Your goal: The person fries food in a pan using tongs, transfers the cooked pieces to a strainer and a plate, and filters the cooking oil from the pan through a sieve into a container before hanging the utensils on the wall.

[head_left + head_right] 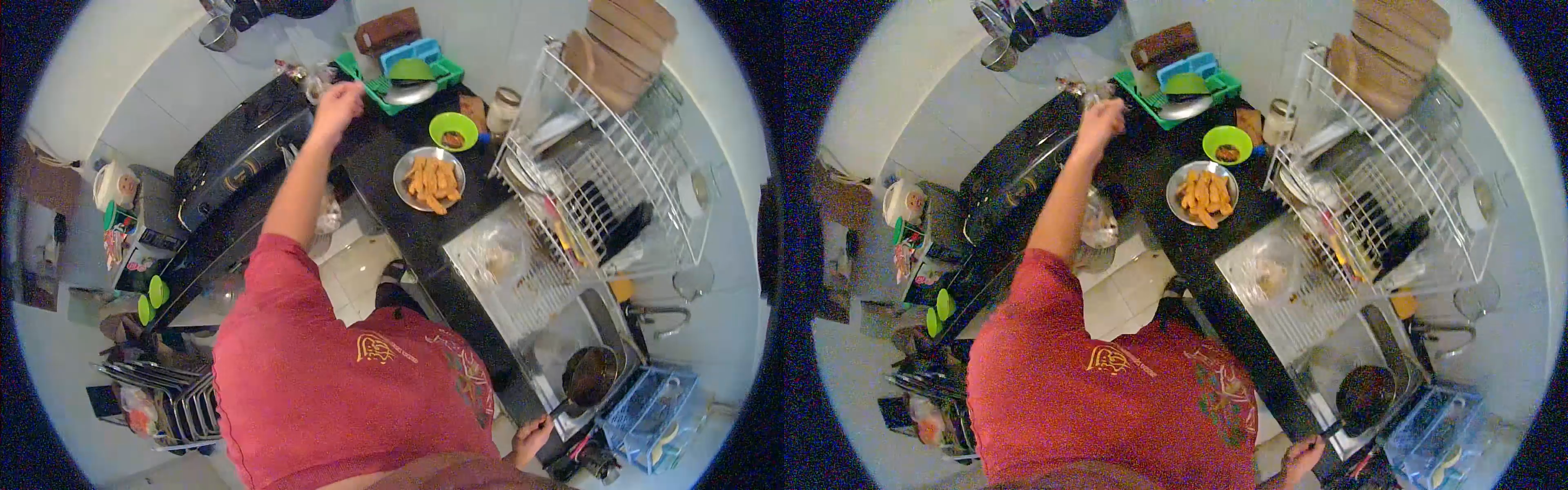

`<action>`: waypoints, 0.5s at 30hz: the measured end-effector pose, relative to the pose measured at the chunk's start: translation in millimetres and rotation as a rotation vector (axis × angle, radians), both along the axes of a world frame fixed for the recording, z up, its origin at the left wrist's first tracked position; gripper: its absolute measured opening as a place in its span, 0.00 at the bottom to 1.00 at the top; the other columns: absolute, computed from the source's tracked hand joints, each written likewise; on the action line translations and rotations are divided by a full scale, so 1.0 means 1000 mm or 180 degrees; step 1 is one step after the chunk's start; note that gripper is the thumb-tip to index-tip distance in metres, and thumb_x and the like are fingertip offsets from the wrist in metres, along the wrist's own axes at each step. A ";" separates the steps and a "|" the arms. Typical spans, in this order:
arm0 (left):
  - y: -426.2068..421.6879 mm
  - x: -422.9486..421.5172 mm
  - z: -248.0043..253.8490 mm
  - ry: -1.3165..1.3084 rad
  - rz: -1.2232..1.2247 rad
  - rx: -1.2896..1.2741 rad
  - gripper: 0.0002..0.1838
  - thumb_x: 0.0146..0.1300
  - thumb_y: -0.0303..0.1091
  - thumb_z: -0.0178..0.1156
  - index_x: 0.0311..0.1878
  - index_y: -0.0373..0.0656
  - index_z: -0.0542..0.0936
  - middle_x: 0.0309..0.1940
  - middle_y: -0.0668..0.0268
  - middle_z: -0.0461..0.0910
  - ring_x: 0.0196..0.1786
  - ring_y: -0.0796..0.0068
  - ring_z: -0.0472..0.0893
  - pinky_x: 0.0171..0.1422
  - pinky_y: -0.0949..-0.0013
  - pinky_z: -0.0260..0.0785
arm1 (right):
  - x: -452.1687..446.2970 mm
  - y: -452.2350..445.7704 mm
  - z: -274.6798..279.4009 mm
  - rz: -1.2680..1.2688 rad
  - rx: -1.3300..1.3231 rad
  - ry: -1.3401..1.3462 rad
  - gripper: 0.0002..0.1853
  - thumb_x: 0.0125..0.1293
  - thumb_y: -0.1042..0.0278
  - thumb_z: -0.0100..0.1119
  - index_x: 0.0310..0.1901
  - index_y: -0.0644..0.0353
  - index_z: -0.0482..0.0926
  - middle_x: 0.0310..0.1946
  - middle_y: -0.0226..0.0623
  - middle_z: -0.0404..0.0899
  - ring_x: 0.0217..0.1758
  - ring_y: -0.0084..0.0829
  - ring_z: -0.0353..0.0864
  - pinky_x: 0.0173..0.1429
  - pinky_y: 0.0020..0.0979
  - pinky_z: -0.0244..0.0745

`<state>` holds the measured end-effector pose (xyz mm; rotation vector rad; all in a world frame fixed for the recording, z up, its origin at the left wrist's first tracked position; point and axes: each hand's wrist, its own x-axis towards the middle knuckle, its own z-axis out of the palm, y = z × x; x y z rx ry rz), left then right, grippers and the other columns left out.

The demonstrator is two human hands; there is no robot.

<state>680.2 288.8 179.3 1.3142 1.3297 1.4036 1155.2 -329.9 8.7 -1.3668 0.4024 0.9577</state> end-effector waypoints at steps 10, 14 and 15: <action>0.230 -0.316 0.120 0.1141 0.2832 0.0934 0.25 0.52 0.51 0.62 0.39 0.35 0.81 0.34 0.57 0.83 0.38 0.65 0.80 0.49 0.65 0.70 | -0.026 0.063 -0.054 -0.0668 -0.0294 -0.0490 0.17 0.66 0.47 0.49 0.23 0.43 0.65 0.06 0.19 0.50 0.06 0.20 0.46 0.08 0.28 0.44; 0.300 -0.416 0.162 0.1833 0.3371 0.0702 0.26 0.49 0.51 0.60 0.43 0.38 0.82 0.41 0.54 0.83 0.46 0.60 0.81 0.55 0.64 0.69 | -0.074 0.107 -0.005 0.0168 0.0447 0.0545 0.20 0.65 0.54 0.45 0.18 0.44 0.50 0.11 0.19 0.45 0.13 0.18 0.45 0.17 0.27 0.44; 0.302 -0.421 0.176 0.1858 0.3208 0.0726 0.27 0.49 0.51 0.58 0.44 0.38 0.82 0.44 0.52 0.82 0.51 0.56 0.80 0.58 0.63 0.68 | -0.068 0.096 -0.033 0.0536 0.1870 0.1309 0.21 0.64 0.53 0.46 0.18 0.45 0.51 0.11 0.19 0.46 0.13 0.20 0.43 0.17 0.28 0.44</action>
